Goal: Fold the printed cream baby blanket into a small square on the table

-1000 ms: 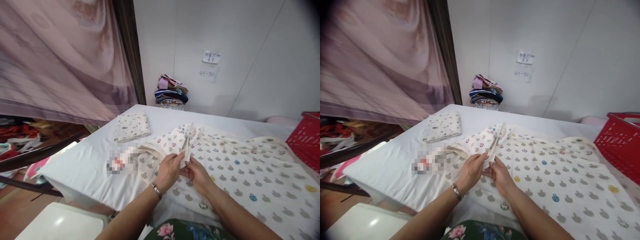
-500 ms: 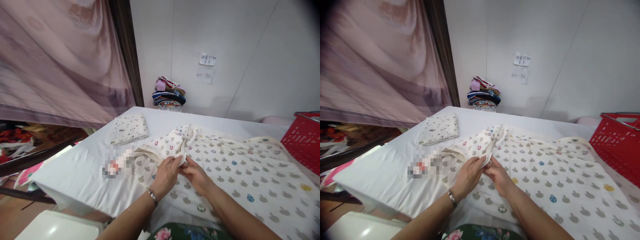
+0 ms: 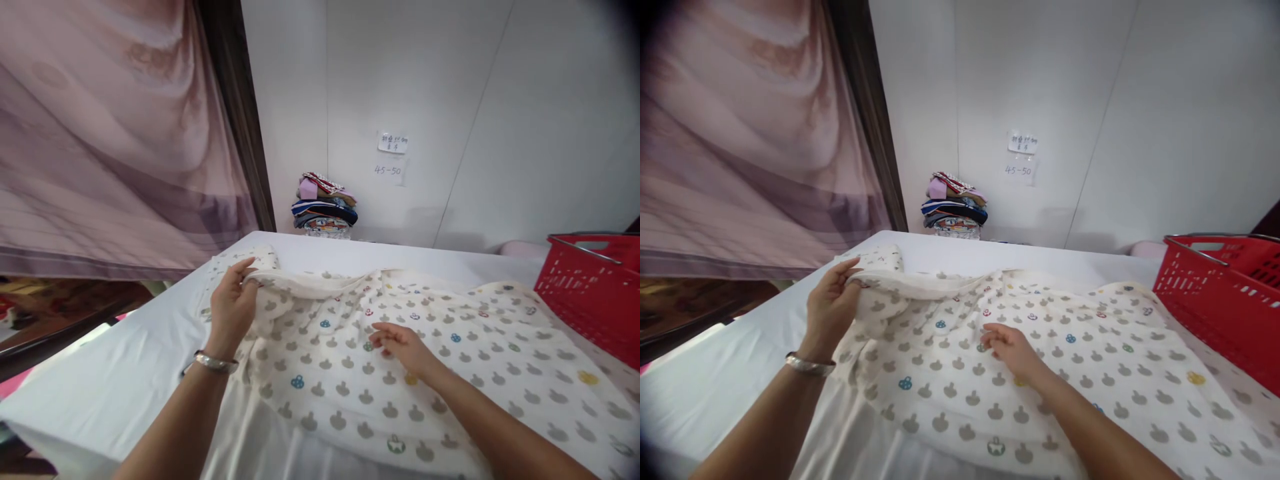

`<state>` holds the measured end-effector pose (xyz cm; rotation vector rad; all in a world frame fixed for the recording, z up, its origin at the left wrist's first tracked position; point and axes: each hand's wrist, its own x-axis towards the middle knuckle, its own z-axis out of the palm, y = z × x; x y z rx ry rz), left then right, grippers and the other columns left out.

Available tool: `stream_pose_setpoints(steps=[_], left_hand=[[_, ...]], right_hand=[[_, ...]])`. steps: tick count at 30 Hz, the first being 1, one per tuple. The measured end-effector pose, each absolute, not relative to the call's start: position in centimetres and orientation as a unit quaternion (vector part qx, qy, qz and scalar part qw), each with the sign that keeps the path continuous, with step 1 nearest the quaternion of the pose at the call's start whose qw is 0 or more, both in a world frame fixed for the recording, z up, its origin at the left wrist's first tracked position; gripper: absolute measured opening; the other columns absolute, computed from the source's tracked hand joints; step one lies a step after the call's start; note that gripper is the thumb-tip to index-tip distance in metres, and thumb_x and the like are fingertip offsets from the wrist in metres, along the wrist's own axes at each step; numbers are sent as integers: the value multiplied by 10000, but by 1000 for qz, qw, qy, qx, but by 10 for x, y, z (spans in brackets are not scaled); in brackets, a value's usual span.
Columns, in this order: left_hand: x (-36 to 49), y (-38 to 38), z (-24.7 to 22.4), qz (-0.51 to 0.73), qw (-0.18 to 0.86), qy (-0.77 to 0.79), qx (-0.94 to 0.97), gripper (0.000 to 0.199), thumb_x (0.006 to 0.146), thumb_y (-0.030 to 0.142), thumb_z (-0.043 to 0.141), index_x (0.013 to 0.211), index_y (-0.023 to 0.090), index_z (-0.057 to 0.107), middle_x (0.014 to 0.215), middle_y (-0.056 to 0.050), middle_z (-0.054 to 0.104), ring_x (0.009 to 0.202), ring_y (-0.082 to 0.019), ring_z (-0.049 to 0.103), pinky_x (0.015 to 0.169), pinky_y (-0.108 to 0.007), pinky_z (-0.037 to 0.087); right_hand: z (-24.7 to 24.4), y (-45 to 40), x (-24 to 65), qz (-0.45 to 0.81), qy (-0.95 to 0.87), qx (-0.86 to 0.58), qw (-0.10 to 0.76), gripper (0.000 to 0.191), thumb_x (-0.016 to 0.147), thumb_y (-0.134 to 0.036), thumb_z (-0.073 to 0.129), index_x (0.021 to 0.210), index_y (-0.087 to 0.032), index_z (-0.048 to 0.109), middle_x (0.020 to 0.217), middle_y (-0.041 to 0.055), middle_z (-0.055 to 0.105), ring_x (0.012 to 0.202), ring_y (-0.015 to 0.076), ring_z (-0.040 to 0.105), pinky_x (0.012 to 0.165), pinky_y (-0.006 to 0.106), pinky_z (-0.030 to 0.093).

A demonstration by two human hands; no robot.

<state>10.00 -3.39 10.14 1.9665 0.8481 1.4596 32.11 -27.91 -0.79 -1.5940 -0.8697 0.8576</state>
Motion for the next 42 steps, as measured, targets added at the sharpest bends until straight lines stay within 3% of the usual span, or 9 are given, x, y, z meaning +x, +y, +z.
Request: stream_pose_setpoints(steps=[4,11,19,23,26,30,34,37,42], left_hand=[[89,-29,95,547,298,330,709,397,725,260,506,1111,204,575,944,-22,641,833,-138,588,776,-252,454],[83,-29,94,525,376,349,679,425,704,295,535,1112,182,571,928,-37,637,809,-141,594,705,-231,467],[83,-22,94,519,396,363,664,398,701,304,554,1080,189,589,940,-36,635,785,-138,593,661,-220,476],[81,-17,92,530,393,372,653,387,699,317,570,1068,200,597,935,-25,636,801,-143,591,684,-226,481],[79,-16,91,533,382,381,652,388,692,319,584,1063,207,601,930,-19,641,801,-149,591,688,-231,486],[75,-20,90,529,367,386,661,379,695,346,586,1052,221,605,936,-10,642,800,-154,591,682,-234,496],[72,-22,90,529,357,372,674,369,701,352,584,1044,218,605,933,-9,643,829,-160,591,736,-249,492],[70,-19,88,525,337,376,685,359,713,333,569,1047,207,606,954,-19,642,854,-162,588,770,-258,479],[67,-7,87,509,256,402,717,345,727,287,518,1055,224,607,961,-6,644,803,-154,590,778,-273,469]], right_hand=[[-11,-264,367,185,-378,-740,526,333,751,-304,477,1040,-214,616,1038,70,647,986,211,579,877,379,438],[-9,-202,426,-17,-540,-754,373,336,747,-168,454,1037,-217,616,1137,65,583,1103,222,478,969,406,347],[-7,-185,437,-75,-642,-727,234,141,759,-126,471,811,-166,596,881,96,588,892,222,496,828,373,392],[-9,-200,442,-69,-644,-717,257,94,764,-142,478,760,-194,556,1044,95,572,1035,225,475,894,388,366],[-14,-205,449,-59,-633,-730,251,54,769,-194,506,734,-196,547,1225,91,507,1226,252,345,975,434,294],[-14,-198,459,-53,-610,-757,230,73,753,-224,535,697,-181,555,1324,95,433,1299,284,230,989,465,244],[-5,-183,464,-21,-604,-771,202,46,717,-195,554,676,-184,573,992,77,625,1093,259,464,929,418,291],[4,-179,466,-7,-593,-781,194,44,701,-192,557,672,-183,590,729,41,614,816,199,533,832,352,343],[25,-189,467,2,-601,-761,244,102,739,-229,505,697,-182,586,771,47,588,736,167,521,711,283,378]])
